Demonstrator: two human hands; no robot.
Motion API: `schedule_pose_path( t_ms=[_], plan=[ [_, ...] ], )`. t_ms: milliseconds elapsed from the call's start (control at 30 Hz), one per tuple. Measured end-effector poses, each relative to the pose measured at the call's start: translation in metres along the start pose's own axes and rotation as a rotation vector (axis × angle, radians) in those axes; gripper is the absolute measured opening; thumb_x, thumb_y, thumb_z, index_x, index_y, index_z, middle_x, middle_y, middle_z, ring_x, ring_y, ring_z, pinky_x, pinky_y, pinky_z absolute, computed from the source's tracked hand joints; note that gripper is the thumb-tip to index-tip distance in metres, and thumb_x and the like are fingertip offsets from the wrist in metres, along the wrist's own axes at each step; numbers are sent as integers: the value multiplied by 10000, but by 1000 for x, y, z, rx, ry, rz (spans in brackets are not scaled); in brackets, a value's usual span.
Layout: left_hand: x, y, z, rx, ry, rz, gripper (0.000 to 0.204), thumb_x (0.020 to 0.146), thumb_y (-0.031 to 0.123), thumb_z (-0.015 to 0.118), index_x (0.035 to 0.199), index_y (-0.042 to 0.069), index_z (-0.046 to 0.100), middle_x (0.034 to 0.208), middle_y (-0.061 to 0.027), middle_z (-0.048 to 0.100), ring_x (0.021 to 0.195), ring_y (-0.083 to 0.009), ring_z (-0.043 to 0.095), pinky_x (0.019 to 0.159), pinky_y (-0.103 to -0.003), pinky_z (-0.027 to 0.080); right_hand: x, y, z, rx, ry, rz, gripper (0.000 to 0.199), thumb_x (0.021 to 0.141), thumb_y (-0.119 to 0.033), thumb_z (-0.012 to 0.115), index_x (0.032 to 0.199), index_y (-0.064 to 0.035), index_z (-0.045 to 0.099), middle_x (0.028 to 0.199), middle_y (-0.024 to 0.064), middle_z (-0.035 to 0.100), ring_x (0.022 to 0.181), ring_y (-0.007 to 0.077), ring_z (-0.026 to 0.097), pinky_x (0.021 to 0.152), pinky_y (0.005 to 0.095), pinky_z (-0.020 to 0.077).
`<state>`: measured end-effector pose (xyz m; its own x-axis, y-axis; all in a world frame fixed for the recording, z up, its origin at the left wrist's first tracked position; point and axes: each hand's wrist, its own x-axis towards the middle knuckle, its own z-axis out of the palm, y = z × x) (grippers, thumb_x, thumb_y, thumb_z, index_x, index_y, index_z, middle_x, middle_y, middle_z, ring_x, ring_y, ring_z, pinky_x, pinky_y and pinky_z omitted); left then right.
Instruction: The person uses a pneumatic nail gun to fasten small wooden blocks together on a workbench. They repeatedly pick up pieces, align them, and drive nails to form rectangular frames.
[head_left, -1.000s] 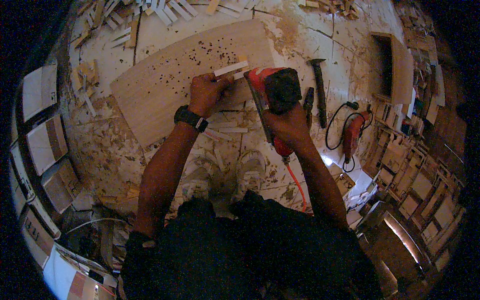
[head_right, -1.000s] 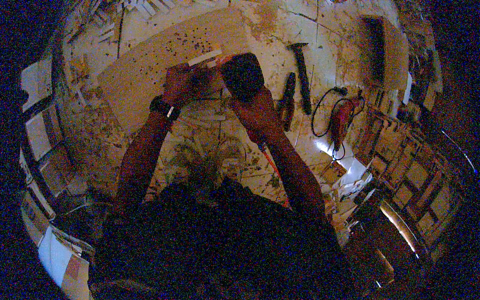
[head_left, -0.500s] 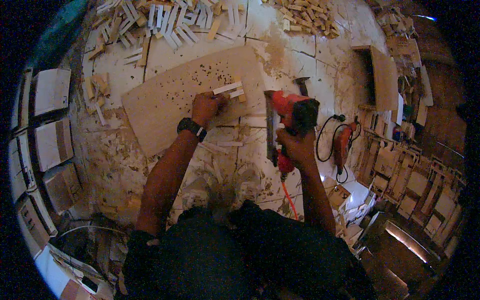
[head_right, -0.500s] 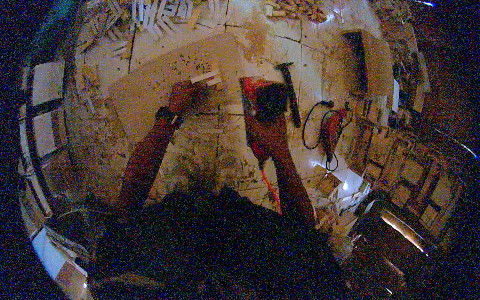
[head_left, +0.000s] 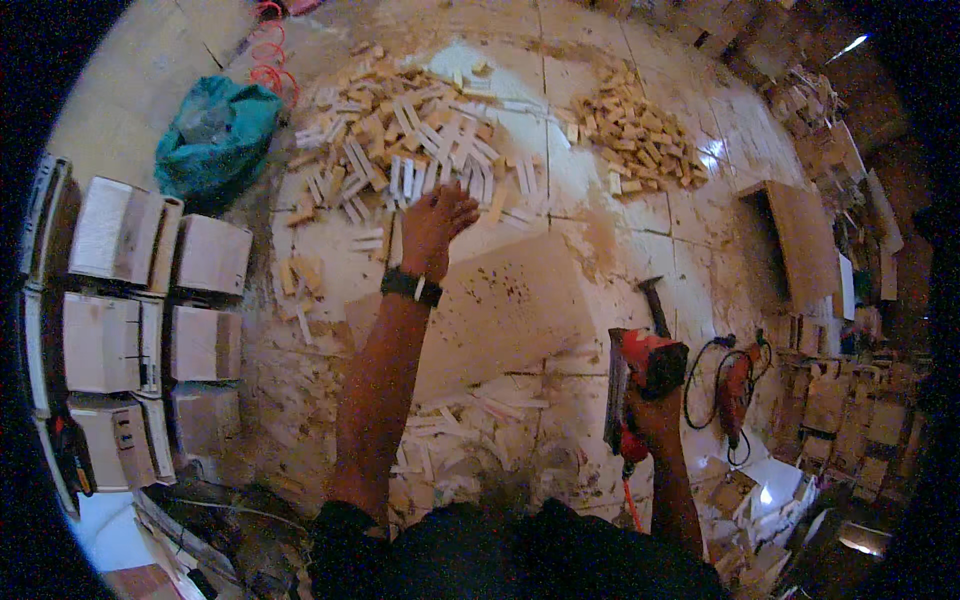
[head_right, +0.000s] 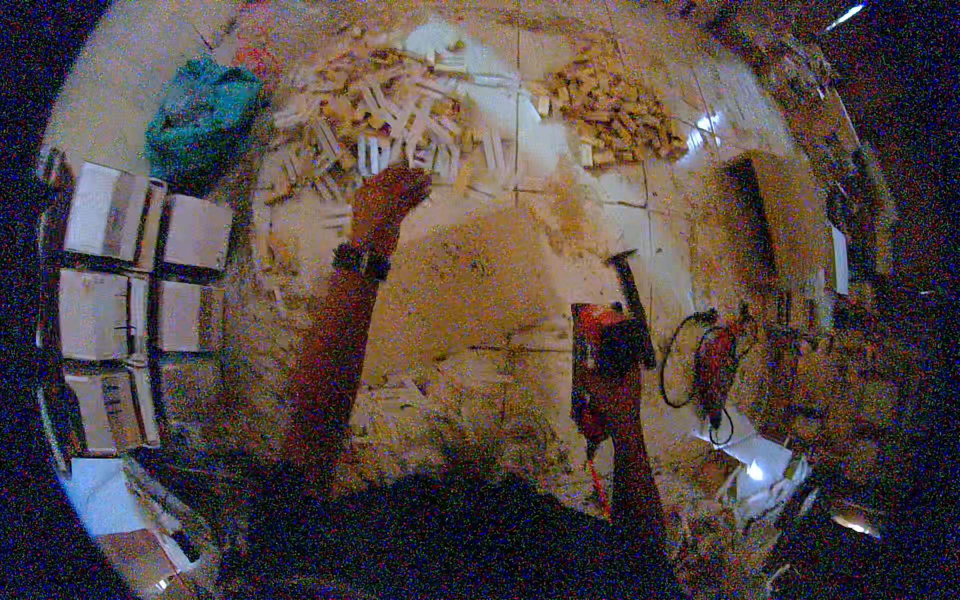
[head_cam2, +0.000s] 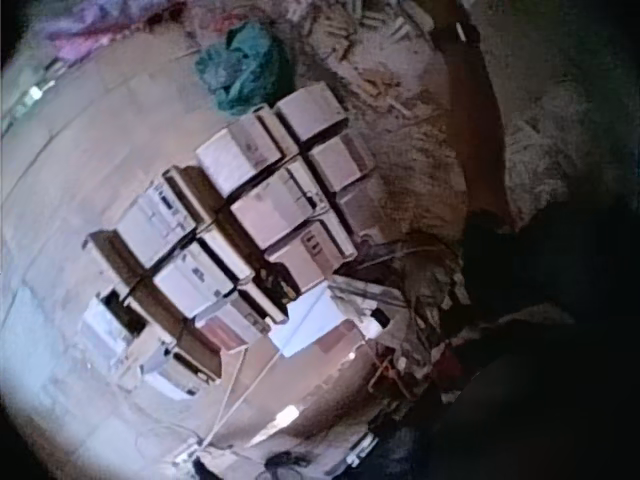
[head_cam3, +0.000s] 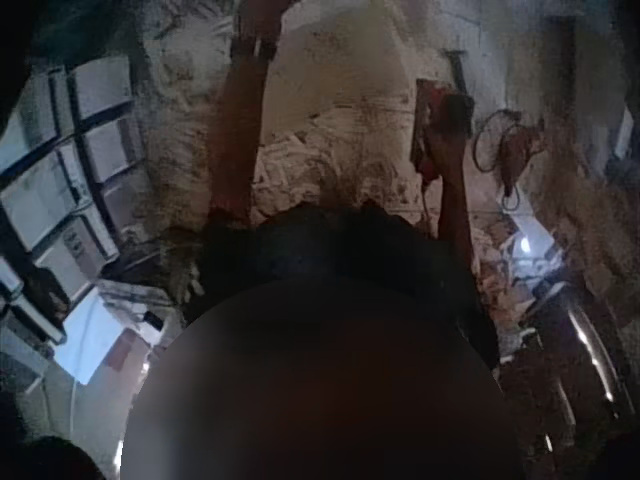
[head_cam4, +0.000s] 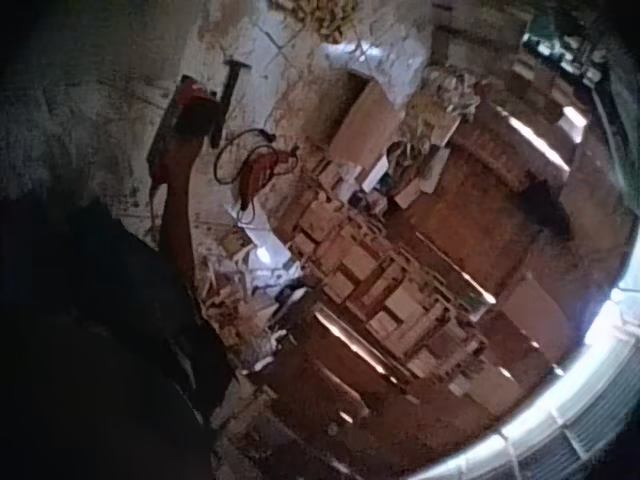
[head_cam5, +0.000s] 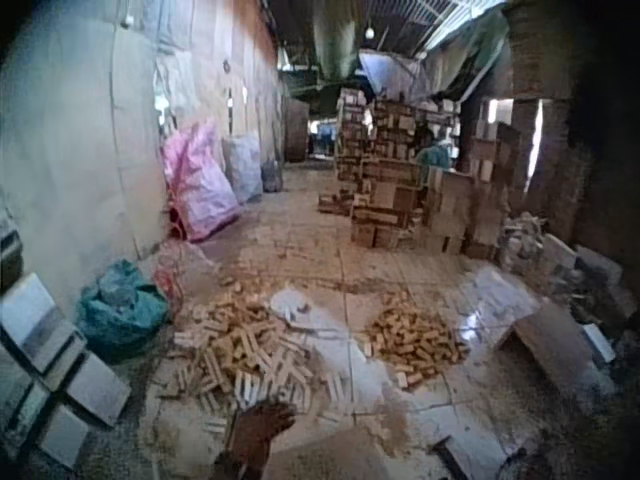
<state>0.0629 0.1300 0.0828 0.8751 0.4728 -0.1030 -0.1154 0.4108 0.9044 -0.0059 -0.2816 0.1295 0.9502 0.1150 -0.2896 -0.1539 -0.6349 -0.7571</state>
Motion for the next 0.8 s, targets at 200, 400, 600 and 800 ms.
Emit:
schedule_pose_path(
  t_ms=[200, 400, 600, 800],
  plan=[
    [-163, -28, -52, 947, 76, 116, 324, 853, 238, 612, 1040, -27, 612, 918, -172, 655, 814, -276, 630, 759, -365, 498, -9, -26, -7, 169, -83, 119, 335, 720, -25, 642, 1028, -57, 515, 866, 41, 561, 715, 172, 566, 646, 312, 485],
    [-364, -12, -119, 1698, -203, -94, 467, 821, 214, 575, 1238, 18, 494, 1290, -228, 454, 1208, -416, 401, 993, -519, 323, -12, -27, -11, 280, -111, 165, 417, 745, -44, 655, 1124, -40, 482, 973, 69, 553, 796, 199, 558, 708, 329, 492],
    [-387, -13, -154, 1634, -294, -175, 497, 798, 178, 567, 1250, -2, 467, 1257, -217, 485, 1164, -409, 440, 977, -511, 339, -7, -15, 9, 636, -14, 164, 253, 731, -67, 671, 954, -51, 553, 774, 18, 571, 618, 135, 538, 558, 287, 464],
    [-382, -3, -157, 1715, -232, -68, 422, 784, 141, 552, 1185, 21, 495, 1045, -178, 572, 1005, -336, 532, 885, -453, 406, -4, -12, 0, 195, -56, 106, 253, 741, -83, 678, 962, -44, 562, 774, 23, 578, 612, 132, 540, 551, 281, 462]
  ],
)
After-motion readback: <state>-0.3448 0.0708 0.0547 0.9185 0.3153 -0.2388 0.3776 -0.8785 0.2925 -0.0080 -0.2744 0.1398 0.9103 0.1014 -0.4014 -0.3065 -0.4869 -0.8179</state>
